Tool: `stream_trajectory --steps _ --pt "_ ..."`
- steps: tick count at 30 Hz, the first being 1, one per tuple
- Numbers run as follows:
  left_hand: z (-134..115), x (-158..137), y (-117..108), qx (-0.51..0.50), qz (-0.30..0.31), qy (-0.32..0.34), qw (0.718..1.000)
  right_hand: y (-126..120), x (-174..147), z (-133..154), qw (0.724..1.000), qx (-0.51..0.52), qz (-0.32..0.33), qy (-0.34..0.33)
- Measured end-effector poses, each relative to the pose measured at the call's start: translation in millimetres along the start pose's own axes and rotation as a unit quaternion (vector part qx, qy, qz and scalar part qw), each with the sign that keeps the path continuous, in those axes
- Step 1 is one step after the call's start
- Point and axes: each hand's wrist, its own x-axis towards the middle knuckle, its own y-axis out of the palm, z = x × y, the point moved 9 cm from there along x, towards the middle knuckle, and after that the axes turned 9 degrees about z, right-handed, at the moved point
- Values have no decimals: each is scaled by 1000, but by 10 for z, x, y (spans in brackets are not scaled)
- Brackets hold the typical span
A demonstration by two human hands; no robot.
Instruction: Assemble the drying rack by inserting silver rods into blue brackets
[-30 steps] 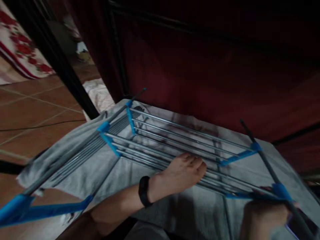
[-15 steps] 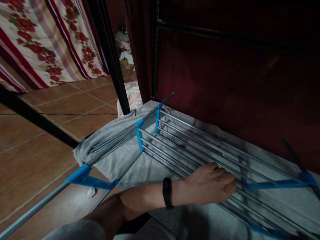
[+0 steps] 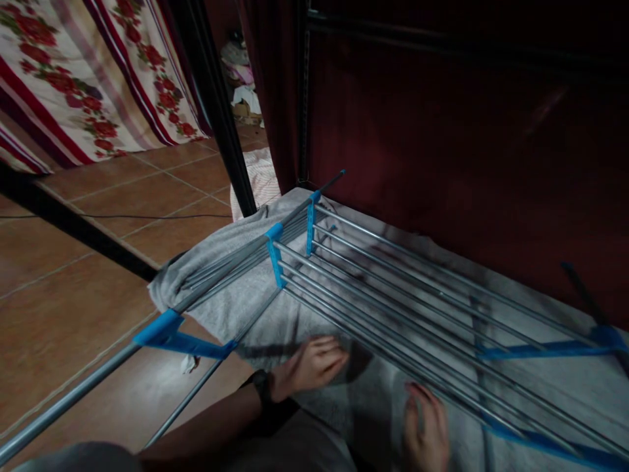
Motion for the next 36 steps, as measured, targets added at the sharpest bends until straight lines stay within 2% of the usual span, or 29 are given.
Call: stream_trajectory --steps 3,6,10,12,16,24,31,36 --pt "460 -174 -129 -28 -37 -113 993 454 -10 229 996 -47 40 -62" --pt "909 -379 -310 -66 -109 -249 960 811 143 340 988 -97 97 -70" --pt "1331 -657 -541 -57 -202 -375 903 984 319 312 981 -124 132 -76" --pt "1475 -764 -647 -36 -233 -416 878 1021 345 262 979 -120 140 -81" --pt "1651 -804 -766 -6 -233 -441 867 1047 350 162 983 -110 132 -70" --pt "1834 -698 -698 -35 -192 -474 859 1083 353 101 983 -110 132 -64" --pt "1865 -663 -693 -27 -183 -481 857 1137 348 36 984 -88 137 -69" --pt "1792 -657 -719 -21 -184 -472 862 1101 338 58 986 -82 121 -74"
